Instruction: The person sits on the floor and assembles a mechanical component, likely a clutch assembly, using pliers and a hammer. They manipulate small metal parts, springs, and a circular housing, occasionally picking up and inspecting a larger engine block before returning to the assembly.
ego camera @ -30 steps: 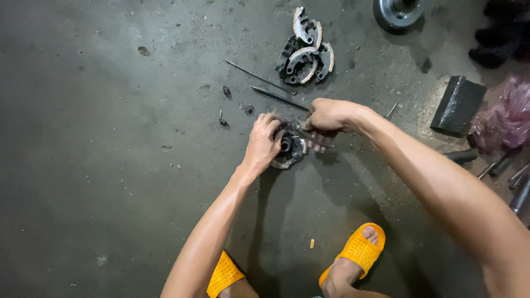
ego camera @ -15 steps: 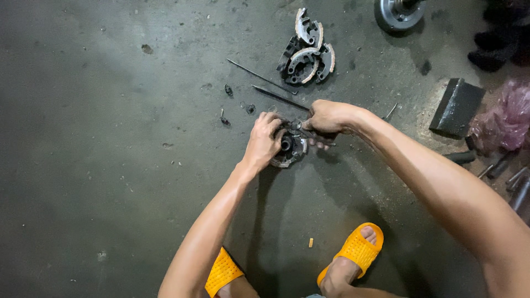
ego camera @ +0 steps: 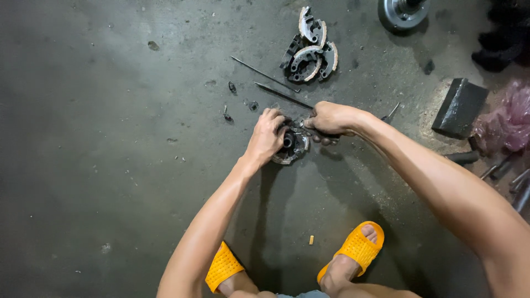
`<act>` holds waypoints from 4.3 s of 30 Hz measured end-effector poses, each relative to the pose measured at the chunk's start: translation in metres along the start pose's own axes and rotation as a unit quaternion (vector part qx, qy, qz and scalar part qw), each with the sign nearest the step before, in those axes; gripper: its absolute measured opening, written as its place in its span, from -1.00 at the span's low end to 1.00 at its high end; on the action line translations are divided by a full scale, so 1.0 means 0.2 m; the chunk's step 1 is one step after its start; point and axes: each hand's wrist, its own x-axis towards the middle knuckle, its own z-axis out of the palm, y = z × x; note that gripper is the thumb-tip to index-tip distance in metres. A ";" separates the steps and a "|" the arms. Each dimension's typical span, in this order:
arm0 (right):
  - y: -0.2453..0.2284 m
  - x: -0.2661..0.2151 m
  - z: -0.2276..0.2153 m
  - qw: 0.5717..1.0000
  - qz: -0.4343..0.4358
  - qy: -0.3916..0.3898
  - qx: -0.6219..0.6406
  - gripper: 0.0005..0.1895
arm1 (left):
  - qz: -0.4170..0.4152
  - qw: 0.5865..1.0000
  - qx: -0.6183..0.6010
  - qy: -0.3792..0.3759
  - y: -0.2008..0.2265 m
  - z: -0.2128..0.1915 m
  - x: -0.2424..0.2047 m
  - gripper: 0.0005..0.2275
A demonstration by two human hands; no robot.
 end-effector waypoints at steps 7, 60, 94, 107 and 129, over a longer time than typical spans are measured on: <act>0.09 0.03 0.05 0.999 -0.010 0.040 0.002 -0.55 | 0.004 0.999 0.033 0.008 0.07 -0.03 0.00 -0.89; 0.27 -0.09 0.36 0.849 -0.324 0.374 0.188 -0.59 | 0.027 0.890 0.451 -0.062 -0.25 -0.48 -0.21 -0.85; 0.22 -0.26 0.44 0.952 -0.304 0.027 -0.012 -0.56 | -0.179 0.961 -0.209 -0.026 0.29 -0.46 -0.21 -0.79; 0.39 -0.06 0.63 0.945 -0.287 0.155 -0.029 -0.72 | -0.171 0.959 -0.220 -0.056 0.24 -0.33 -0.26 -0.78; 0.56 0.14 0.36 0.898 -0.275 0.318 0.130 -0.63 | -0.247 0.942 -0.150 0.173 0.21 -0.08 -0.36 -0.95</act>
